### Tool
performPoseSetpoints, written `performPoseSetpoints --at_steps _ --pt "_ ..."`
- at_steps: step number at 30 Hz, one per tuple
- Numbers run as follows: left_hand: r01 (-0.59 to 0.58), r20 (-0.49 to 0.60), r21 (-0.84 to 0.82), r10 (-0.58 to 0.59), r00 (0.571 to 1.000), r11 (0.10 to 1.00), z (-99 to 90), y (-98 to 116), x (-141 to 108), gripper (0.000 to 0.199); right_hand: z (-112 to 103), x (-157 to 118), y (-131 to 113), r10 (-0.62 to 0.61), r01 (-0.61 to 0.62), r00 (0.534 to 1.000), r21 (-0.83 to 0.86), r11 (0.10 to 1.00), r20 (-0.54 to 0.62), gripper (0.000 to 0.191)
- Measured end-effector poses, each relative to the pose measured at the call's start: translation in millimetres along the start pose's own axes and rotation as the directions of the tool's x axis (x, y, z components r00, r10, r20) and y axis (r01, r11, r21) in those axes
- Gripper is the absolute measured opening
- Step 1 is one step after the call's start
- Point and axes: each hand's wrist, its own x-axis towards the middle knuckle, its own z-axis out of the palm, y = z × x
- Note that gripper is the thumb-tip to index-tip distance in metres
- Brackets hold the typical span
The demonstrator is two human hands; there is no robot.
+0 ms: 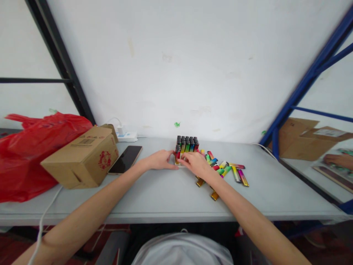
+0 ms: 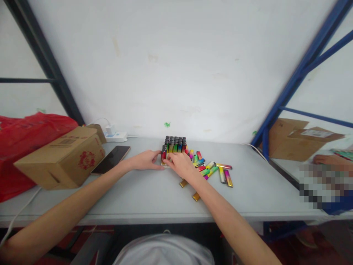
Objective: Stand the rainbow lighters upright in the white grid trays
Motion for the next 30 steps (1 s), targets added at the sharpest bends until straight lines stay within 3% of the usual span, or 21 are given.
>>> performPoseSetpoints --at_steps 5,9,11,14,19,24,30 --pt "-0.007 -0.006 0.024 0.007 1.000 1.000 3.8 -5.6 2.8 0.073 -22.5 -4.1 18.4 0.150 -0.155 0.984 -0.049 0.987 -0.093 0.047" --pt "0.006 0.002 0.034 -0.006 1.000 0.999 4.3 -6.5 3.5 0.076 -41.6 -13.5 58.3 0.368 -0.384 0.922 -0.170 0.908 -0.119 0.034" --pt "0.017 0.006 0.038 -0.017 1.000 0.999 4.0 -6.2 3.4 0.076 -48.2 -20.8 80.8 0.471 -0.472 0.880 -0.227 0.852 -0.060 0.027" --pt "0.016 0.008 0.040 -0.016 1.000 0.999 3.7 -5.8 3.1 0.077 -54.9 -32.1 106.2 0.599 -0.575 0.800 -0.273 0.771 0.008 0.035" --pt "0.001 0.006 0.044 -0.001 1.000 0.999 3.6 -6.0 3.0 0.079 -55.7 -39.6 113.0 0.684 -0.639 0.714 -0.262 0.723 0.150 0.063" --pt "0.003 0.006 0.044 -0.003 1.000 0.999 3.1 -5.8 2.4 0.079 -44.1 -35.4 101.6 0.624 -0.571 0.745 -0.259 0.779 0.236 0.055" --pt "-0.003 0.006 0.048 0.003 1.000 0.999 3.1 -4.8 2.5 0.077 -39.8 -30.7 103.7 0.586 -0.563 0.802 -0.184 0.806 0.113 0.031"
